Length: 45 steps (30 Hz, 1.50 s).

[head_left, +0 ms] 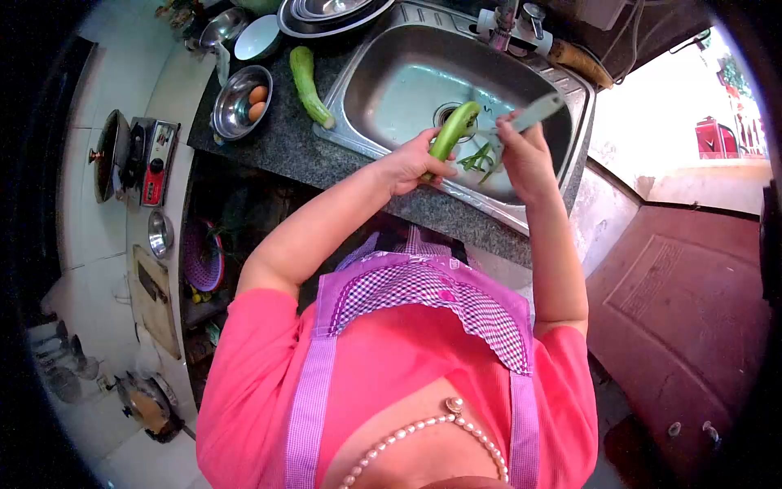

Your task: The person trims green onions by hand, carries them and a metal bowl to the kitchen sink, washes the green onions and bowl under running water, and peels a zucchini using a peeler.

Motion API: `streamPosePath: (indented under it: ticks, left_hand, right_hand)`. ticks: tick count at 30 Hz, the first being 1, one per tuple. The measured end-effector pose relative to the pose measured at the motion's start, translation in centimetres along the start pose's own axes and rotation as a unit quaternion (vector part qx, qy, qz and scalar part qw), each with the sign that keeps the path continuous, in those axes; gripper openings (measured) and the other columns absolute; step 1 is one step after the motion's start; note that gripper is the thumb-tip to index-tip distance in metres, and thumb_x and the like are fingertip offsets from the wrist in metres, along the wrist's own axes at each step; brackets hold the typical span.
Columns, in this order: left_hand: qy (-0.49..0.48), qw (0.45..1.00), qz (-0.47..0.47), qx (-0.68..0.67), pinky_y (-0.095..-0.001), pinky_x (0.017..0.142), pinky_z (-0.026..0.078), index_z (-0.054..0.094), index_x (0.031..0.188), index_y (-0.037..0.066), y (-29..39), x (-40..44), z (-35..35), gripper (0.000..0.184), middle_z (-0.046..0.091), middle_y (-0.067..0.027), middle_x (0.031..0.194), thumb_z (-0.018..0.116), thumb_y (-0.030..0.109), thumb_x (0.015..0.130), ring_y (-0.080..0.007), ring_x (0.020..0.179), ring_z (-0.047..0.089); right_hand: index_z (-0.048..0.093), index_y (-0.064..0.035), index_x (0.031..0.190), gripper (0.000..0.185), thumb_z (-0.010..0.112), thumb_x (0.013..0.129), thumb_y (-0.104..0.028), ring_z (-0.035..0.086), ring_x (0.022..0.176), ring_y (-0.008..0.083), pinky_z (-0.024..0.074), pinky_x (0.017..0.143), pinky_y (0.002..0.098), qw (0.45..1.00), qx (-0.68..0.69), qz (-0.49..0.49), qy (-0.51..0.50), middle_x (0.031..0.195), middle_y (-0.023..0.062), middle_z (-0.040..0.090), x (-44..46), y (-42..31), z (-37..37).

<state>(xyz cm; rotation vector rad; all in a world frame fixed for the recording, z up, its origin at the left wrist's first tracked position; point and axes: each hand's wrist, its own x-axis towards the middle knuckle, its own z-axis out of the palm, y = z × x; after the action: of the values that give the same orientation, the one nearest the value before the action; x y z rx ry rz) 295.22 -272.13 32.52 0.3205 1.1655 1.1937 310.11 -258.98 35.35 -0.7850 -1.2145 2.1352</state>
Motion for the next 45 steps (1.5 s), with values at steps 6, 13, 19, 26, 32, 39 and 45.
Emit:
streamPosePath:
  ticks: [6,13,19,26,32,39,45]
  left_hand:
    - [0.006,1.0,0.029,0.008,-0.0261,0.055,0.043,0.027,0.13,0.009,0.1,-0.2,1.8,0.083,0.048,-0.0068,0.097,0.057,-0.014,0.057,-0.0158,0.072,0.051]
    - [0.018,0.973,0.056,0.224,-0.0249,0.068,0.042,0.027,0.133,0.009,-0.1,-0.7,0.2,0.088,0.048,-0.0042,0.103,0.054,-0.016,0.053,-0.0154,0.083,0.05]
    - [0.042,0.989,0.051,0.13,-0.0246,0.061,0.041,0.027,0.132,0.009,-0.1,0.2,0.0,0.088,0.047,-0.0041,0.097,0.053,-0.016,0.052,-0.0138,0.073,0.046]
    - [-0.015,0.999,0.002,-0.028,-0.0254,0.052,0.041,0.031,0.129,0.011,-0.6,1.4,0.2,0.081,0.048,-0.005,0.088,0.053,-0.015,0.055,-0.0132,0.062,0.049]
    - [0.01,0.999,0.005,0.047,-0.0237,0.049,0.039,0.031,0.128,0.011,-0.1,0.0,1.3,0.079,0.047,-0.0034,0.081,0.054,-0.013,0.057,-0.012,0.059,0.048]
    - [0.008,0.997,0.004,0.07,-0.0232,0.045,0.037,0.028,0.129,0.011,-0.8,0.1,0.9,0.081,0.046,-0.0034,0.082,0.057,-0.012,0.057,-0.0116,0.059,0.046]
    - [-0.034,0.998,-0.013,-0.056,-0.02,0.044,0.037,0.034,0.12,0.011,-1.2,1.7,0.6,0.066,0.049,-0.0072,0.091,0.057,-0.013,0.062,-0.0122,0.062,0.05]
  right_hand:
    - [0.054,-0.0005,0.096,0.026,0.065,0.074,-0.009,0.055,0.08,0.0162,0.0437,0.074,0.029,0.992,-0.12,0.013,-0.041,0.087,0.0066,0.058,1.0,1.9,0.7]
    - [0.052,-0.0038,0.089,0.02,0.066,0.075,-0.01,0.051,0.067,0.0112,0.0421,0.061,0.0244,0.979,-0.177,-0.043,0.09,0.076,0.0032,0.055,9.2,1.8,-6.2]
    - [0.051,-0.0013,0.088,0.021,0.066,0.075,-0.009,0.053,0.067,0.0114,0.0432,0.061,0.0246,0.974,-0.113,-0.123,0.153,0.075,0.0036,0.056,8.3,1.6,-8.0]
    - [0.051,-0.0053,0.092,0.02,0.063,0.077,-0.009,0.052,0.079,0.0106,0.0418,0.072,0.0239,0.994,-0.095,-0.011,-0.058,0.084,0.0022,0.054,1.4,3.2,-1.5]
    - [0.053,-0.0014,0.094,0.025,0.066,0.074,-0.01,0.056,0.076,0.0148,0.0456,0.07,0.0277,0.992,-0.118,-0.041,-0.002,0.083,0.0047,0.057,4.1,2.6,-3.2]
    - [0.053,-0.0022,0.09,0.023,0.068,0.074,-0.009,0.053,0.068,0.0129,0.0436,0.061,0.0238,0.972,-0.077,-0.129,0.181,0.078,0.0051,0.056,8.3,1.7,-8.1]
    - [0.053,-0.0019,0.095,0.024,0.065,0.075,-0.009,0.054,0.075,0.0133,0.0445,0.071,0.0266,0.992,-0.116,-0.001,-0.041,0.084,0.0047,0.058,2.3,2.6,-3.1]
